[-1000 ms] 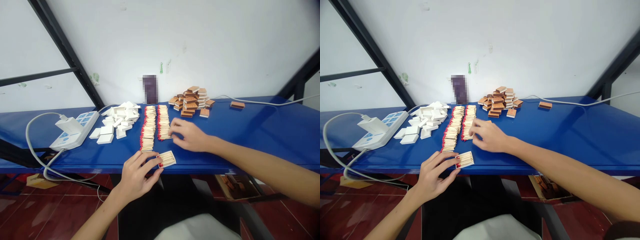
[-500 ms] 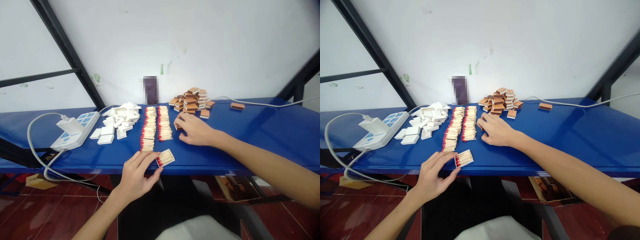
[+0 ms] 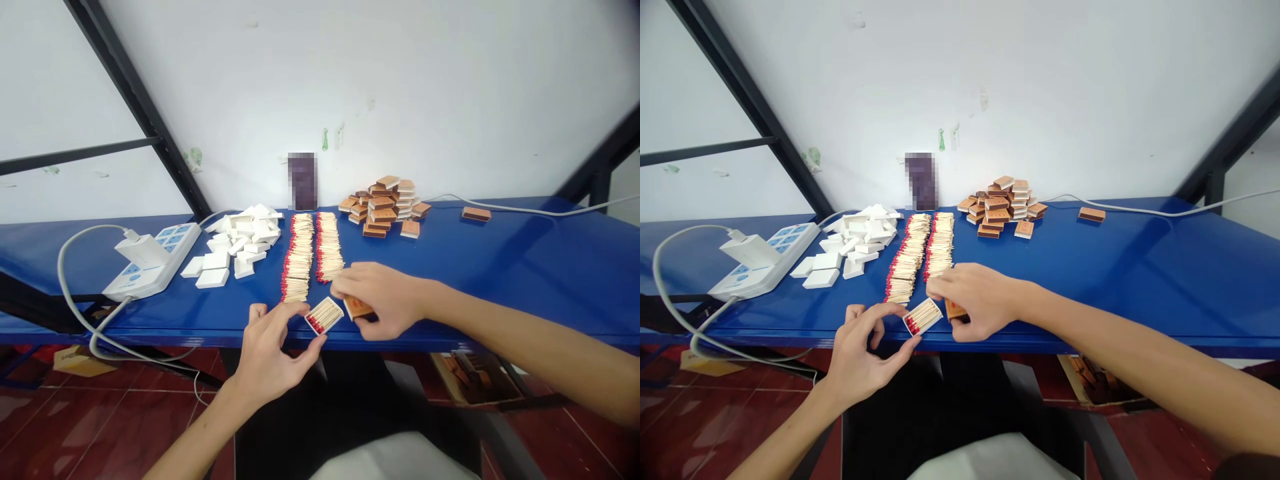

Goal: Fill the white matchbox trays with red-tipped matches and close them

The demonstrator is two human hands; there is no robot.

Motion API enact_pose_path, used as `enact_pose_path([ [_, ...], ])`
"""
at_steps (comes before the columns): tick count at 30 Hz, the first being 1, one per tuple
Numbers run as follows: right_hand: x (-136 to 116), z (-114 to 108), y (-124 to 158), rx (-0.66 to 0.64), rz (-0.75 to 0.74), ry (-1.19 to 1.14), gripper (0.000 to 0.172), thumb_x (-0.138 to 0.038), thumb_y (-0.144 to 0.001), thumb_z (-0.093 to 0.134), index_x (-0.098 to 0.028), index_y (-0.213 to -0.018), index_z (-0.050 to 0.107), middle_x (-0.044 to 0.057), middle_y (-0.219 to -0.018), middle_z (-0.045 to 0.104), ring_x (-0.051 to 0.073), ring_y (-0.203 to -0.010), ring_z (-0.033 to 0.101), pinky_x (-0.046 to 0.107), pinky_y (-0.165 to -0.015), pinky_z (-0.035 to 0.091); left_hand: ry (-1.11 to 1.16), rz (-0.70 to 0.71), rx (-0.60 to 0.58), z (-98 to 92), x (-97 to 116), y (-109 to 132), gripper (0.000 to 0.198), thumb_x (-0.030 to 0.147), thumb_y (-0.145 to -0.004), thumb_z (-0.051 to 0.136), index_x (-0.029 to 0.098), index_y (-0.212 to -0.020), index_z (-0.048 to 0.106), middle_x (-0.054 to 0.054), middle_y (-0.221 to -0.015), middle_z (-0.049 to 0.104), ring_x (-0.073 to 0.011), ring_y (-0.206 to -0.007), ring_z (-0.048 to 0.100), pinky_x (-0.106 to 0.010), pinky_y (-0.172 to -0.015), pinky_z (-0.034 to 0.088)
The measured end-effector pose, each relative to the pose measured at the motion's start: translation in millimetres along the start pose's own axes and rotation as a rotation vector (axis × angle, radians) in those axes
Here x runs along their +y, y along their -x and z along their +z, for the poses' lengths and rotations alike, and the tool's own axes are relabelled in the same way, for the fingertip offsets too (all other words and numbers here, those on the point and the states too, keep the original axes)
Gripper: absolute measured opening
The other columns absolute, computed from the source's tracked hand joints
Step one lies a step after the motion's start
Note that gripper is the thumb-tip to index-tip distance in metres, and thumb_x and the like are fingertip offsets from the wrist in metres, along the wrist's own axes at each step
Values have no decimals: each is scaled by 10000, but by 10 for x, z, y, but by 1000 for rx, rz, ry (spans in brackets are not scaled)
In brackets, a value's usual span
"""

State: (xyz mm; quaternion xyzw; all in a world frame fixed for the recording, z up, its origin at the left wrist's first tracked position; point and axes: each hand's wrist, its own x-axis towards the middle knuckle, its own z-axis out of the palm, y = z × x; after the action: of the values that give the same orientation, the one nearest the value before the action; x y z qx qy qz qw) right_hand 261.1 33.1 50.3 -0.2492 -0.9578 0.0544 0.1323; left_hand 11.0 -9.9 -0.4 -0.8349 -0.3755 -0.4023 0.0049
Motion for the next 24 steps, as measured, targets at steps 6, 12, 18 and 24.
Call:
enact_pose_path([
  [6,-56,46,-12,4,14,-93,270,-247,-718,591,-210,-949,455,21,-855,579,167,-708,458,299,-687,344,25,-14,-8,-22,-25,-13,267,327,-827,731,219,-1048,626,127,-487,465,-101,-417,423,-322,-668,379],
  [12,-2,47,-18,48,61,-155,245,-249,-763,616,-211,-961,478,27,-897,599,173,-767,507,301,-736,377,92,-16,-16,-57,-39,-24,293,276,-806,754,216,-1065,632,97,-598,610,-82,-429,476,-316,-689,447],
  [18,14,58,-37,79,115,-306,281,-270,-755,697,-204,-969,528,2,-903,599,147,-769,521,274,-725,398,134,-29,-49,-71,-73,1,290,258,-808,749,209,-1072,643,36,-770,696,-74,-463,491,-262,-602,481],
  [24,96,53,-37,73,134,-435,309,-321,-758,774,-191,-976,599,6,-937,650,148,-806,563,275,-737,426,180,-5,-75,-60,-115,23,301,232,-818,735,201,-1098,629,17,-850,693,-59,-464,459,-218,-517,457],
])
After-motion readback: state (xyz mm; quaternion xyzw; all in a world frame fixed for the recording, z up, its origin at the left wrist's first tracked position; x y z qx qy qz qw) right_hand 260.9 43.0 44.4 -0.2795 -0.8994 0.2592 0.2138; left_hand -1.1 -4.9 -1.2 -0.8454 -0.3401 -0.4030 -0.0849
